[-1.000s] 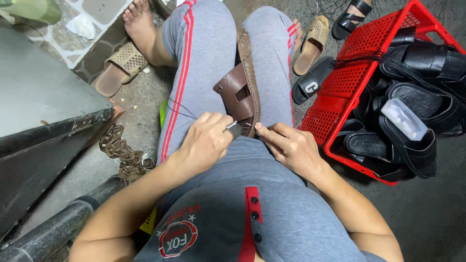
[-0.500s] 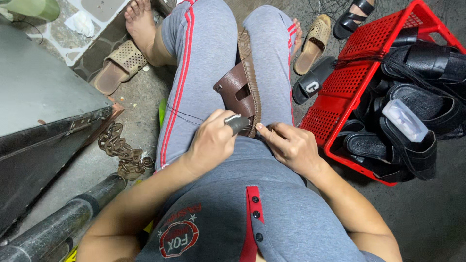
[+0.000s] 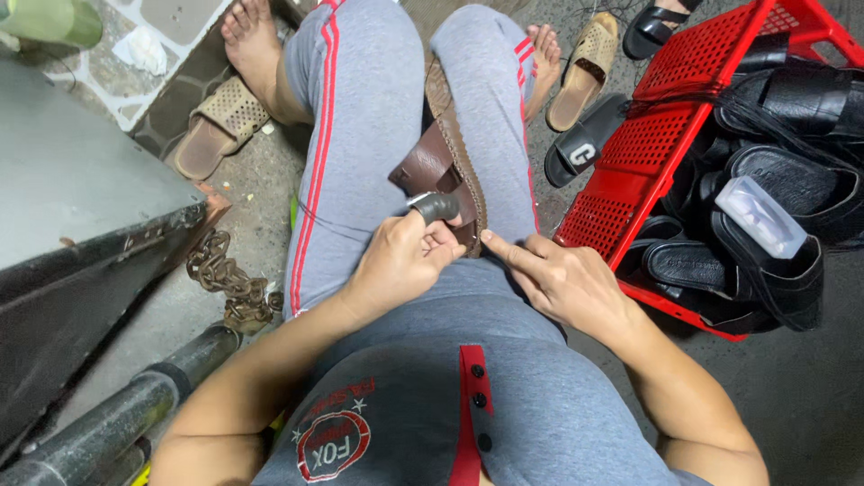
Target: The person sits on the floor and sews a brown leather sandal using a needle and thread. They repeatedly push the needle through the sandal's sole and pull the thread to secure the stitching. A red basket containing other sandals is visible nearby.
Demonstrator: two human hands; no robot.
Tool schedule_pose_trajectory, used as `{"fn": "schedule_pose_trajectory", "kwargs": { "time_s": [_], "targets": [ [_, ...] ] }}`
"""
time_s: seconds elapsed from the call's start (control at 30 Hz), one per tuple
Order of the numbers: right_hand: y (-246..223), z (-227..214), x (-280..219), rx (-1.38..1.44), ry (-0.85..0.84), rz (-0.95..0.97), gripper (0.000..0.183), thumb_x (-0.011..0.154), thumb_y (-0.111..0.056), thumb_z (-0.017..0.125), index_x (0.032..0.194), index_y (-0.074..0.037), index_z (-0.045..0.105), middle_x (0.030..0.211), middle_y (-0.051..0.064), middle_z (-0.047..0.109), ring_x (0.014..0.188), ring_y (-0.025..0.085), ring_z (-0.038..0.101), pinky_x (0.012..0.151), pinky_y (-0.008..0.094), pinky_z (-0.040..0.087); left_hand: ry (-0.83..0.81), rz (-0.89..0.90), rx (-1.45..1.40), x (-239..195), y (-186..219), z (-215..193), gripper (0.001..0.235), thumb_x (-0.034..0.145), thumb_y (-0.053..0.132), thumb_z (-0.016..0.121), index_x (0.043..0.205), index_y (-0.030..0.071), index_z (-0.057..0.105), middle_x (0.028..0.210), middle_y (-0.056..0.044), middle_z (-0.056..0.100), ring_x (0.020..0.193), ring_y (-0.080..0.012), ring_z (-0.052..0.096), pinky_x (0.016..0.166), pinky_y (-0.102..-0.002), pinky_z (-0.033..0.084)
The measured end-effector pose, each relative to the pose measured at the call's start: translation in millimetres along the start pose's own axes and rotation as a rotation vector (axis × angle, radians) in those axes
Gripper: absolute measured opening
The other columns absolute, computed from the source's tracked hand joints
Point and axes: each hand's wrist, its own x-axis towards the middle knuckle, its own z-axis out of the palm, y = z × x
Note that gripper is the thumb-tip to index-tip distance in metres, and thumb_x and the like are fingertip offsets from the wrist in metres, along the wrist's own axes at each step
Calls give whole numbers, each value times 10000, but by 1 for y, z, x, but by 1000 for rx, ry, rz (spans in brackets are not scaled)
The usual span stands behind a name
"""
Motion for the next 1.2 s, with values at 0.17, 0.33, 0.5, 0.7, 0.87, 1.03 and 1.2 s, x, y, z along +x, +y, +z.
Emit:
{"fn": "schedule_pose_trajectory", "kwargs": {
  "time_s": [0.17, 0.33, 0.5, 0.7, 0.87, 1.03, 1.2],
  "targets": [
    [-3, -22, 5, -5, -297, 176, 538, 886, -254, 460, 1401, -407, 452, 792, 76, 612, 642, 389, 648, 570, 519, 539, 91, 91, 135, 4, -3, 1, 22, 745, 35, 670, 743, 39, 649, 585, -106, 659, 552, -277, 649, 476, -335, 504],
    [26, -46, -24, -58, -574, 427, 576, 886, -285, 410, 1427, -476, 351, 1230, -43, 638, 1008, 265, 658, 730, 429, 508, 127, 366, 366, -12, -28, -8, 240, 888, 101, 667, 1071, -43, 608, 893, -198, 627, 838, -361, 598, 811, -409, 495],
    [21, -37, -32, 147, -409, 254, 492, 882, -227, 496, 1367, -301, 465, 1000, 75, 694, 832, 338, 679, 632, 469, 528, 66, 604, 540, -28, -14, -15, 193, 782, -33, 484, 945, -35, 587, 906, -141, 573, 814, -325, 571, 668, -380, 450],
    [14, 30, -23, 620, 133, 274, 332, 722, -146, 798, 1044, -141, 718, 625, 35, 690, 538, 185, 656, 509, 303, 534, -95, 426, 615, -38, -23, -16, 66, 783, 7, 553, 751, 16, 609, 787, -121, 601, 879, -305, 607, 667, -367, 509],
    [0, 59, -16, 722, 335, 272, 96, 753, -106, 787, 837, -147, 766, 530, -44, 644, 426, 84, 513, 414, 201, 432, -188, -4, 443, -32, -3, -16, 326, 925, 240, 586, 728, -6, 670, 630, -151, 610, 626, -335, 654, 570, -398, 524],
    [-24, 44, 0, 753, 213, 68, 44, 773, -104, 762, 781, -128, 727, 581, 42, 661, 480, 177, 587, 482, 291, 481, -250, -220, 291, -16, 5, -6, 259, 829, 311, 651, 832, 61, 720, 725, -199, 706, 788, -443, 674, 657, -526, 508],
    [-19, 9, -4, 324, 57, 57, 271, 903, -263, 588, 1138, -134, 624, 869, 117, 678, 700, 355, 674, 574, 464, 537, -218, -329, 271, -13, -5, -8, 239, 783, 364, 656, 822, 136, 715, 694, -62, 716, 740, -307, 706, 644, -449, 547]
  ]
}}
